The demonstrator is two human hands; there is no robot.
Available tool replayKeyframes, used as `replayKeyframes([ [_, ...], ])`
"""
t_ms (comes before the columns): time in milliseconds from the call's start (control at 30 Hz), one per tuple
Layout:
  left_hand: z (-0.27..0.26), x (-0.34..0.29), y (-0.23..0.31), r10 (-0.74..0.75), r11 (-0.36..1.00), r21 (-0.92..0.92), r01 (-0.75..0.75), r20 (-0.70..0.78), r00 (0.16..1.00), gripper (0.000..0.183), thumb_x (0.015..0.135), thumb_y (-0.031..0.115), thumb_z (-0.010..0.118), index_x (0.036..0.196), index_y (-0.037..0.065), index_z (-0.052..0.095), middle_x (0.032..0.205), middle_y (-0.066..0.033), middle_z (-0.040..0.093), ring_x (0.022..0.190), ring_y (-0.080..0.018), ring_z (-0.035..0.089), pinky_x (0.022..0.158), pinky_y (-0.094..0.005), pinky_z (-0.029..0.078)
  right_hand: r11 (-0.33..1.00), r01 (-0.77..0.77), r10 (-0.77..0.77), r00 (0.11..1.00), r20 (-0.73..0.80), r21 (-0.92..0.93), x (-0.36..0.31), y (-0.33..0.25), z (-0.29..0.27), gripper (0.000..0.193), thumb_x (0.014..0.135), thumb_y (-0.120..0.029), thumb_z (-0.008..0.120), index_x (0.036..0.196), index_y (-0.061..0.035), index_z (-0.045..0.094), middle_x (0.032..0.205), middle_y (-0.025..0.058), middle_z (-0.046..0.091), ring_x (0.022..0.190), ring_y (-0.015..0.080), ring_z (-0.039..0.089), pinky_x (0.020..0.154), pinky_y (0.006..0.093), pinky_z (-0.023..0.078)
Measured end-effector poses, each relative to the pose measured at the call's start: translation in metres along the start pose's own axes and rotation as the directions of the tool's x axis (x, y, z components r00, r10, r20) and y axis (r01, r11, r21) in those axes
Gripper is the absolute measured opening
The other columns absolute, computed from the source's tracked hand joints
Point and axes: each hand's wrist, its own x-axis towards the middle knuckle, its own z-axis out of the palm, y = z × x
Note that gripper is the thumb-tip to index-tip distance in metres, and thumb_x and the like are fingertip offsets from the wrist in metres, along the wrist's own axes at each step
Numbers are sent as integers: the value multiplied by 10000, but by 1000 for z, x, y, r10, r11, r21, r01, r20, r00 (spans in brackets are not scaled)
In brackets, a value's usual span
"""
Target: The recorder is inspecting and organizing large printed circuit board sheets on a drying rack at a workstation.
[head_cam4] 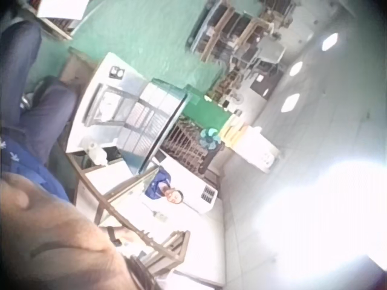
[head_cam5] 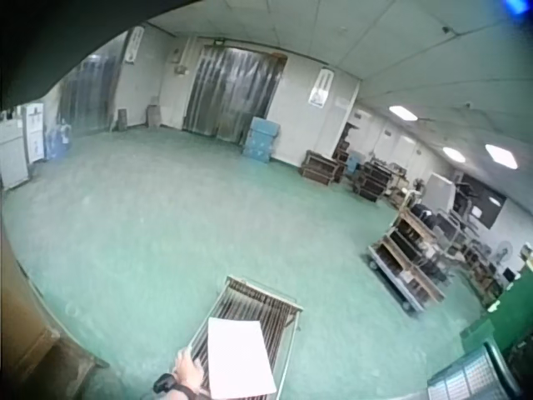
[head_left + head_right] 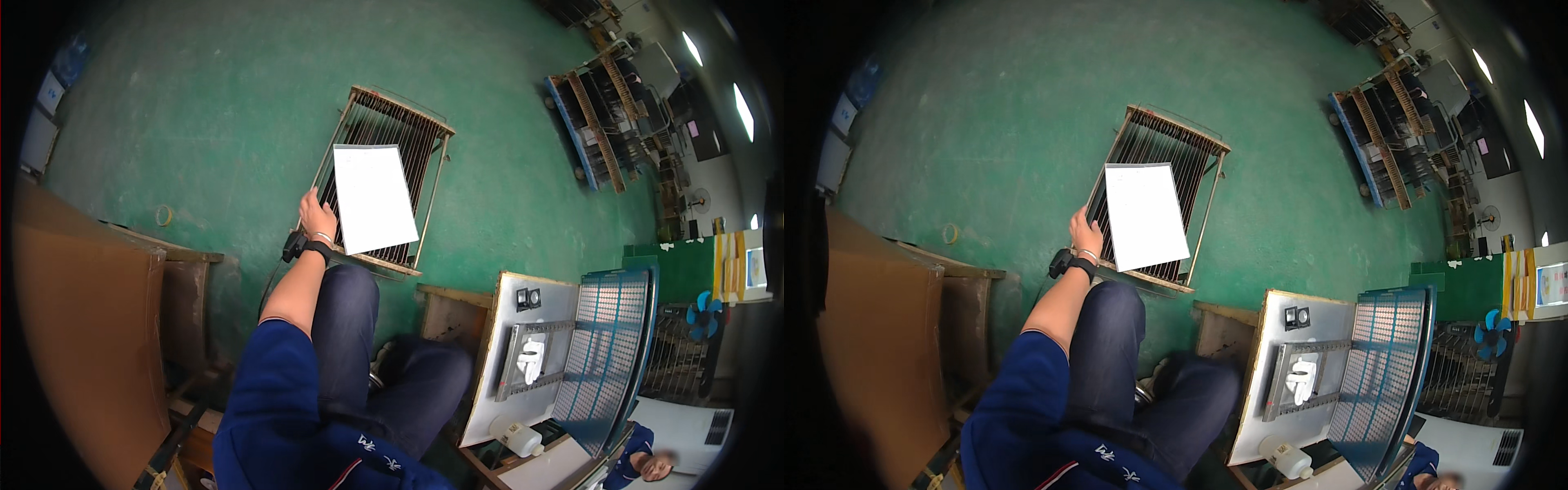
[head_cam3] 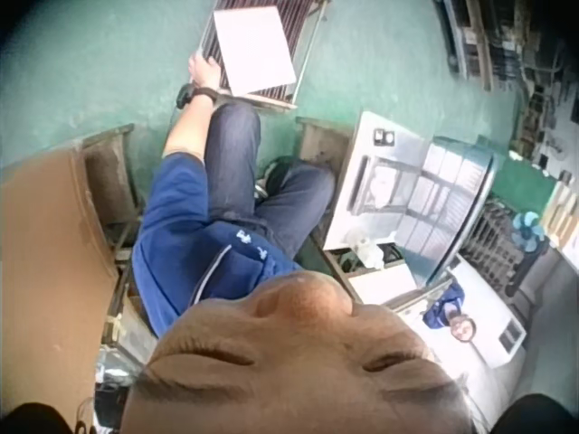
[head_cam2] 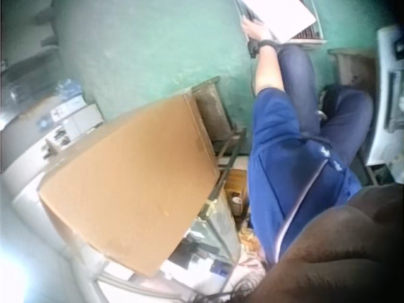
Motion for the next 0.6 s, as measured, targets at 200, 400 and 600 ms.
replayKeyframes([
  [200,16,42,-4,39,995,94,-36,-27,999,487,835,237,583,1269,108,405,1263,-106,433,1194,-300,380,973,-411,342,997,72,-71,997,14,-39,-2,-20,27,467,920,-269,456,1300,-20,348,1251,206,455,1125,312,474,980,411,363],
  [400,43,79,1,-62,985,165,54,44,997,431,881,326,496,1259,126,438,1216,-122,481,1130,-311,449,910,-423,395,989,123,-121,992,20,-84,-1,-38,45,489,917,-288,460,1311,-26,334,1259,207,448,1129,314,472,980,414,364],
  [600,65,84,-12,-227,961,178,210,77,971,305,924,298,377,1155,183,538,987,-147,621,901,-360,585,747,-457,472,975,167,-165,986,24,-147,4,-49,41,512,915,-307,465,1323,-32,320,1266,209,442,1132,316,470,981,417,365],
])
